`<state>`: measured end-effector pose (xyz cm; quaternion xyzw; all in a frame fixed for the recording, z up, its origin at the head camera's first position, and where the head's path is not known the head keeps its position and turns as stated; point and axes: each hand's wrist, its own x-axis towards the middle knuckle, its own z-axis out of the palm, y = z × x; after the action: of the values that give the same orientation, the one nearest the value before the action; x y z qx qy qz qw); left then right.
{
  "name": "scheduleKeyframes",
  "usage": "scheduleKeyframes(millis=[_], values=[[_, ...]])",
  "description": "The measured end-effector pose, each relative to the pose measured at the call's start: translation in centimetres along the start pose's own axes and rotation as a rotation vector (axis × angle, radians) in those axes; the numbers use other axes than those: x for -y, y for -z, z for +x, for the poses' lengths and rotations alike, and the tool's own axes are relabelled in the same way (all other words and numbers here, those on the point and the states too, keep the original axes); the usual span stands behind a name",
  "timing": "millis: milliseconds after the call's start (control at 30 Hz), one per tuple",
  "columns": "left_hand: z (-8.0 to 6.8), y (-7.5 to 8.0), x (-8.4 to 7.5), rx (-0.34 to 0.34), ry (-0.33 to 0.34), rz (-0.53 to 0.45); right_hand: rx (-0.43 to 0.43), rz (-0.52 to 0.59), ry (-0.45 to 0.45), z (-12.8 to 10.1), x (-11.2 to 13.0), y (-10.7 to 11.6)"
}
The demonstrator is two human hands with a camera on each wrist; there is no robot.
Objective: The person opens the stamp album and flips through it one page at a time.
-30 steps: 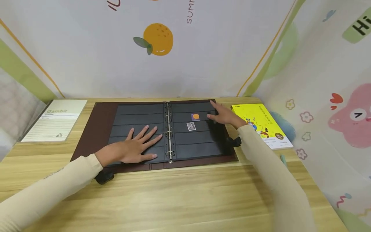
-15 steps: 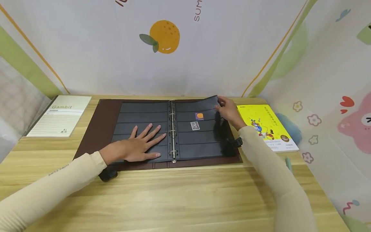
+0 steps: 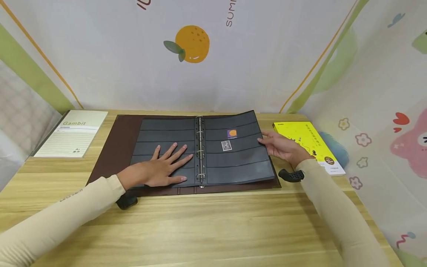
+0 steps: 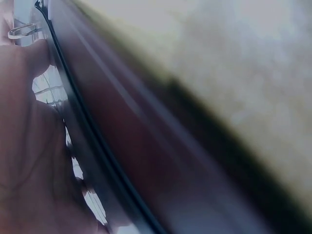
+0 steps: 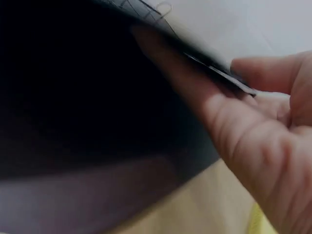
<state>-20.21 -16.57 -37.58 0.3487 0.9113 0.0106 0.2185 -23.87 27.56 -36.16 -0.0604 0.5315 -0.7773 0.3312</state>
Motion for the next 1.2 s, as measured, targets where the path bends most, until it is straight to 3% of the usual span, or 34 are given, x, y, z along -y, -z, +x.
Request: scheduleKeyframes(millis=[67,233,400,533,733,900,1000,1100,1200], values=[[0.0,0.0,0.0,-0.002,-0.002,-0.002,0.092,0.096,0.015,-0.6,-0.6,0.0],[0.1,-0.1,0.1,-0.001,0.004,0.005,0.129,0.128,0.035,-1.1,-0.1,-0.9],[0.1,0.1,0.0,0.000,0.002,0.005,0.090,0.061,0.042,-1.3,3.0,-3.4],[0.1,0.2,-0.2,-0.008,0.003,0.001,0.008,-0.033,0.043,-1.4,5.6,-6.3],[0.0,-0.1,-0.2,-0.003,0.012,-0.007,-0.089,-0.038,-0.009,-0.6,7.0,-9.8],[0.1,-0.1,-0.2,0.009,0.005,-0.013,0.009,-0.025,-0.019,0.0,7.1,-11.3],[0.1,0.9,0.0,0.011,-0.003,-0.004,0.055,-0.055,-0.018,0.4,7.5,-11.8],[0.1,2.9,-0.9,-0.107,-0.068,-0.028,0.019,-0.082,-0.025,0.3,7.9,-12.2],[0.0,5.8,-3.3,-0.314,-0.132,-0.182,-0.018,-0.095,-0.029,0.3,8.1,-12.8]])
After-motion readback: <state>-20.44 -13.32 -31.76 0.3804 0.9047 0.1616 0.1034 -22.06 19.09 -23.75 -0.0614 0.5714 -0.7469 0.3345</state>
